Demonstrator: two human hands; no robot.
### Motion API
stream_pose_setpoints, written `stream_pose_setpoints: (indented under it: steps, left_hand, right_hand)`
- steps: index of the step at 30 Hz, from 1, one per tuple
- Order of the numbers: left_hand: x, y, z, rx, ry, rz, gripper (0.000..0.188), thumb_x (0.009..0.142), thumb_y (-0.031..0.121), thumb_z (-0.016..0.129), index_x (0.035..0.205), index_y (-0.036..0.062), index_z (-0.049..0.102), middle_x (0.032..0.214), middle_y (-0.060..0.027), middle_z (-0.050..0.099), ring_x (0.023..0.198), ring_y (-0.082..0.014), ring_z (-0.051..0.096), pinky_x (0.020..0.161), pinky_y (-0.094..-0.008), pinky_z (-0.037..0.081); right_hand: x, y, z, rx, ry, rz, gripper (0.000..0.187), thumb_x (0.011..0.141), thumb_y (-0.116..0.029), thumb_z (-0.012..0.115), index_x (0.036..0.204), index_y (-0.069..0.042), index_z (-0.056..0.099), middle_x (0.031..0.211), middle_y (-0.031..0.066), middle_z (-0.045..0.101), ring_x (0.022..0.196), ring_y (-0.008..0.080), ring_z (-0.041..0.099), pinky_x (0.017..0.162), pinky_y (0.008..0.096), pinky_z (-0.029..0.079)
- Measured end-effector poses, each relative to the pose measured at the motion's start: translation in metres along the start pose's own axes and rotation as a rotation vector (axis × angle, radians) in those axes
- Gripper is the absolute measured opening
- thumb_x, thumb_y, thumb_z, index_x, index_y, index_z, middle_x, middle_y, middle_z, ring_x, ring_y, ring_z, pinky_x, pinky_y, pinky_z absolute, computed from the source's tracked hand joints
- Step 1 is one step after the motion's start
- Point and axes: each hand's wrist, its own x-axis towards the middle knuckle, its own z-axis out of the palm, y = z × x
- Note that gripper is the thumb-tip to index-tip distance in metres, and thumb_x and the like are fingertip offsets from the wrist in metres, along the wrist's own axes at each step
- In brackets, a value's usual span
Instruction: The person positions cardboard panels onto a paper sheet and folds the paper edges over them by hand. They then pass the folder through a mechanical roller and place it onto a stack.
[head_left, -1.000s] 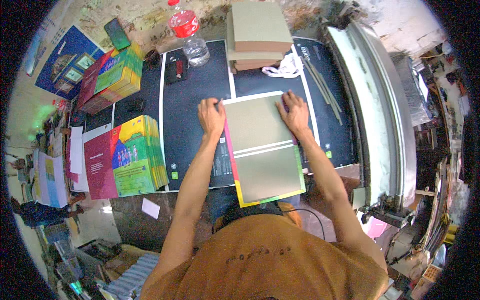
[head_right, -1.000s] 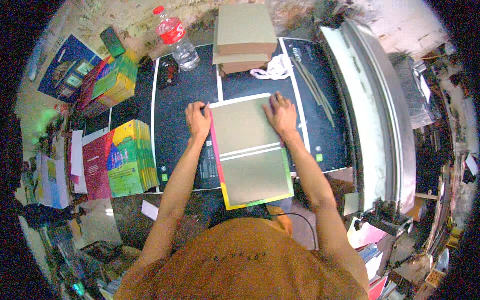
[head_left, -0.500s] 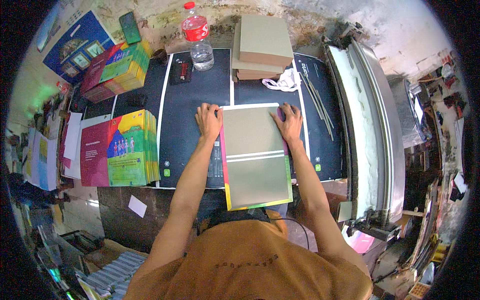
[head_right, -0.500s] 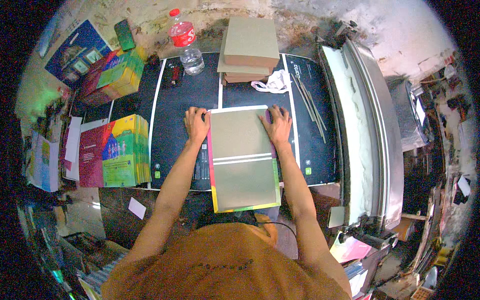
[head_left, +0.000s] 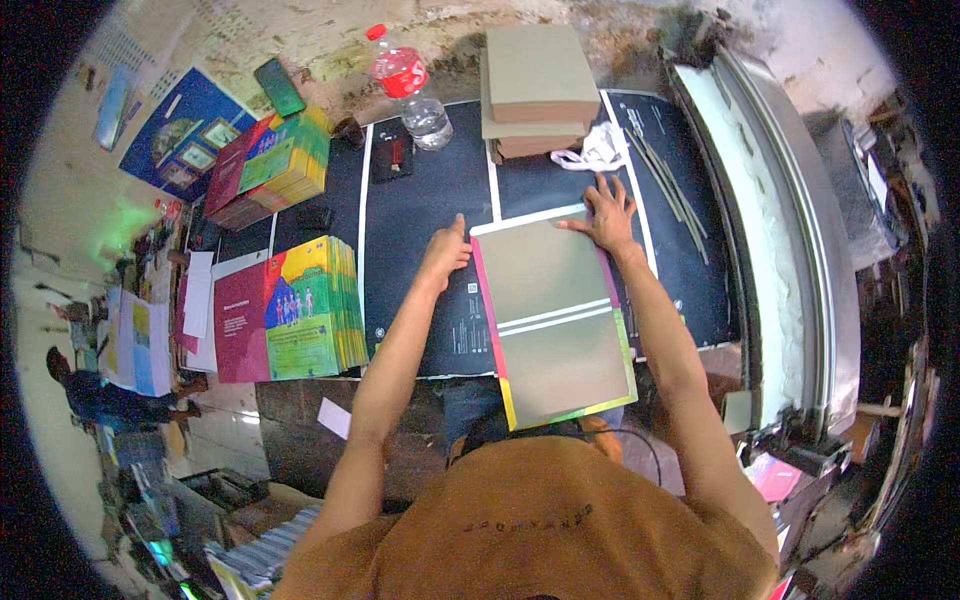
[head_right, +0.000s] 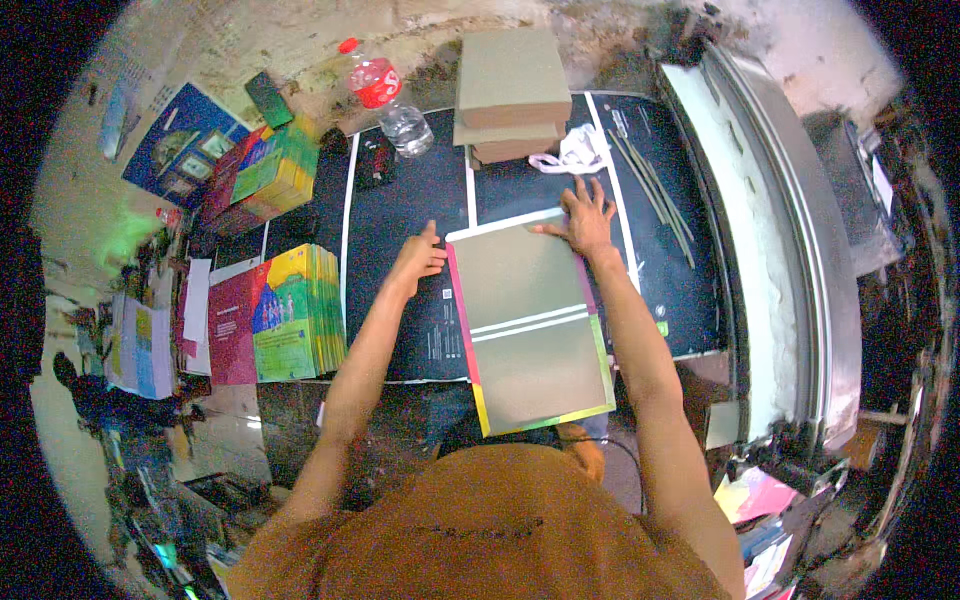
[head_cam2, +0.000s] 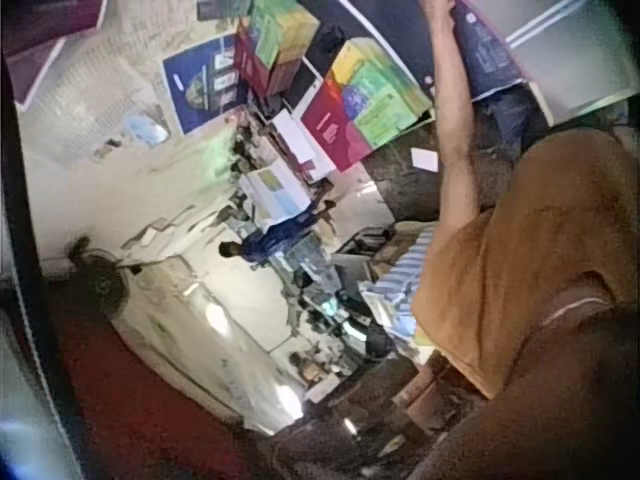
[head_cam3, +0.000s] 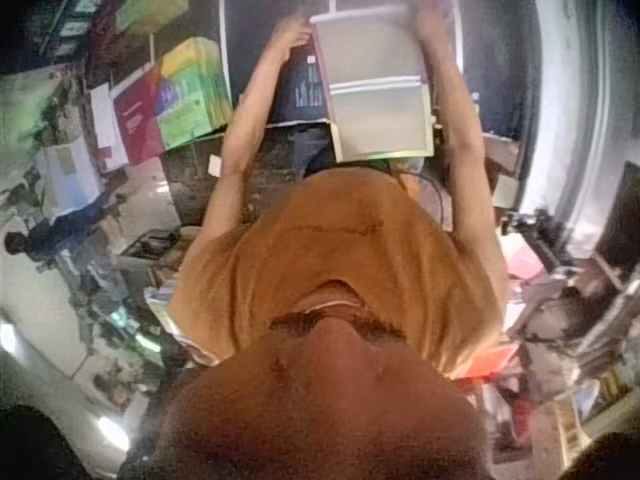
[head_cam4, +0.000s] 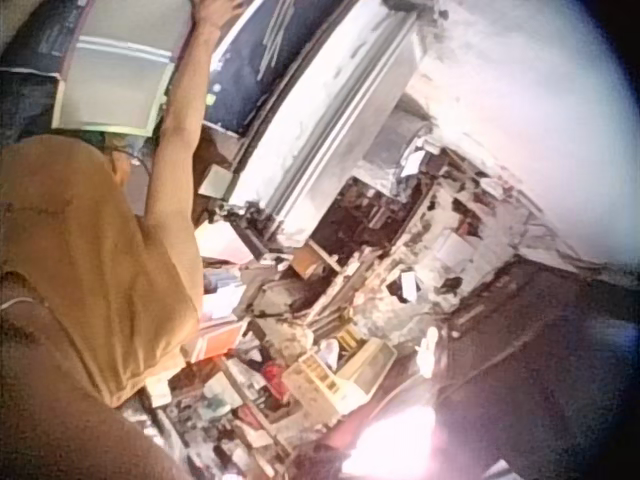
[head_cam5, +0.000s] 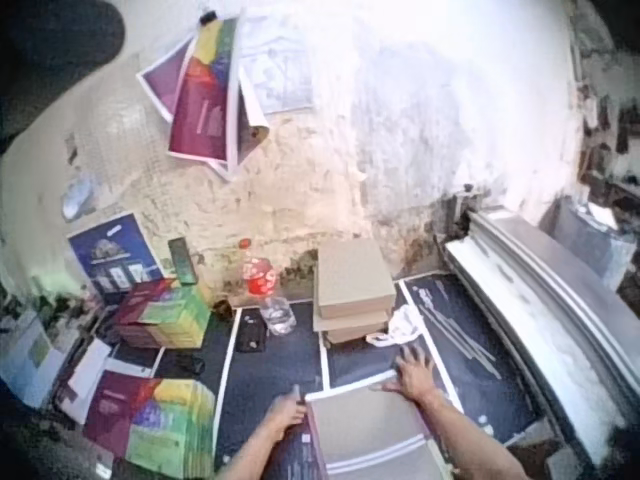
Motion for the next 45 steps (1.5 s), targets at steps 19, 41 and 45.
stream_pose_setpoints:
  steps: [19,41,45]
  left_hand:
    - [-0.041,-0.014,0.113,1.042,0.229,1.028,0.068,0.095,0.048,0.058,0.129,-0.0108,0.054,0.119,-0.0193,0.053,0.110,-0.0350,0.051,0.098,-0.0536,0.042]
    - [-0.053,-0.036,0.064,1.076,0.280,0.974,0.059,0.094,0.042,0.058,0.127,-0.0070,0.054,0.115,-0.0210,0.052,0.108,-0.0378,0.051,0.094,-0.0475,0.046]
    - [-0.059,-0.031,0.060,1.181,0.244,0.904,0.056,0.095,0.042,0.057,0.125,-0.0049,0.055,0.114,-0.0200,0.052,0.106,-0.0374,0.051,0.092,-0.0496,0.046]
  right_hand:
    - [-0.022,-0.023,0.013,-0.316,-0.074,-0.264,0.072,0.099,-0.059,0.047,0.148,-0.007,0.049,0.156,0.0081,0.046,0.148,0.0239,0.037,0.120,0.0538,0.027]
    - [-0.064,-0.074,0.032,-0.243,-0.110,-0.367,0.075,0.102,-0.058,0.040,0.154,-0.004,0.038,0.159,0.0114,0.041,0.148,0.0240,0.038,0.124,0.0469,0.023]
    - [-0.067,-0.046,0.006,-0.158,-0.050,-0.233,0.071,0.102,-0.058,0.039,0.149,-0.004,0.047,0.155,0.0117,0.048,0.146,0.0238,0.041,0.124,0.0481,0.021]
